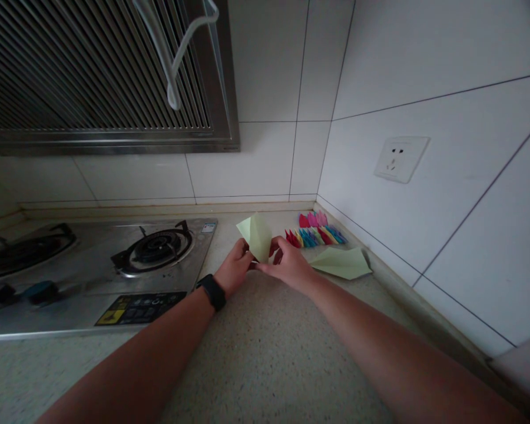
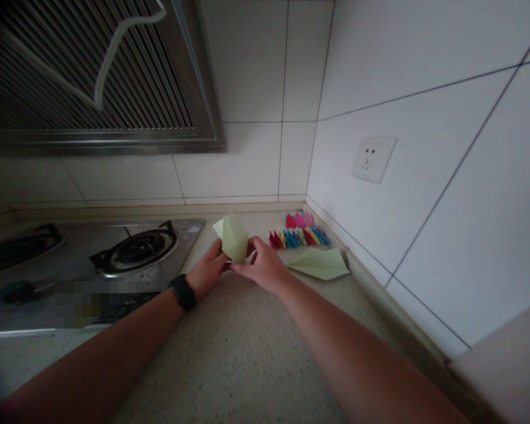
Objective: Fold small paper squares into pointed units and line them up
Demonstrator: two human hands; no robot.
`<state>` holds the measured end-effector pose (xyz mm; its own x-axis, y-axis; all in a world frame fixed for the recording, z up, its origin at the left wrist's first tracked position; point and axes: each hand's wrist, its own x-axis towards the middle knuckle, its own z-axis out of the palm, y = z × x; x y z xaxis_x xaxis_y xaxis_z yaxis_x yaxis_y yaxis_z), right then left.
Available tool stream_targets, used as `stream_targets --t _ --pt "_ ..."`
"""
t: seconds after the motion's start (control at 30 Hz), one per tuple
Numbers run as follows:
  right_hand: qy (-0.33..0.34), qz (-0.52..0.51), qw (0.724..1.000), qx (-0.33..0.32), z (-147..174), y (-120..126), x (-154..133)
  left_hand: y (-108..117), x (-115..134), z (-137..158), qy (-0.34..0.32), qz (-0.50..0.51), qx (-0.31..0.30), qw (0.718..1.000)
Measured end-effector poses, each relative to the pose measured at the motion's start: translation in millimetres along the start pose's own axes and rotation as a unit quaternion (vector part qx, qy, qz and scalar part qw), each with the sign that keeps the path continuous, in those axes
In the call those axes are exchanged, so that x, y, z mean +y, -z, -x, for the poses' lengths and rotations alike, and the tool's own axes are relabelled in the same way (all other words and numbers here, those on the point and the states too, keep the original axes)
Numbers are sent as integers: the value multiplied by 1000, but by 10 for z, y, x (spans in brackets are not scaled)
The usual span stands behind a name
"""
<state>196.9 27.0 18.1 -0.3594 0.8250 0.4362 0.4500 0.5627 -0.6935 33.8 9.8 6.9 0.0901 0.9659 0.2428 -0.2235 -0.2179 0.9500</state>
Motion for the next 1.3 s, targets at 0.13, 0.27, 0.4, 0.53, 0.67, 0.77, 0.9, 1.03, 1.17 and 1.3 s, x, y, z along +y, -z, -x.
stream_targets --t 0.13,0.27,0.4,0.53,0.67,0.77,0.9,1.03,1.17,1.3 --pt "2 8 1000 15 11 -24 -7 -19 18 9 -4 12 0 1000" --pt "5 -28 1000 7 -18 -31 25 3 31 5 0 46 -4 999" --pt "-9 -49 999 6 -66 -27 92 42 28 -12 -9 1 17 1000" --pt "-15 -83 996 -38 -80 -30 109 50 47 -17 -46 -17 17 999" --pt "-3 -92 993 -73 -57 -41 102 55 61 -6 -22 5 0 1000" --pt "-6 -94 990 -109 -36 -42 97 71 51 -4 -14 26 6 1000" --pt "-18 -64 984 -164 -17 -25 65 88 31 -14 -16 47 15 999" --pt "-28 -53 983 -173 -8 -24 50 86 35 -12 -7 62 28 998" --pt "-24 -51 981 -187 -4 -42 87 81 56 -2 -2 70 44 997" --pt "-14 -54 978 -201 3 -41 90 122 54 -22 2 48 51 998"
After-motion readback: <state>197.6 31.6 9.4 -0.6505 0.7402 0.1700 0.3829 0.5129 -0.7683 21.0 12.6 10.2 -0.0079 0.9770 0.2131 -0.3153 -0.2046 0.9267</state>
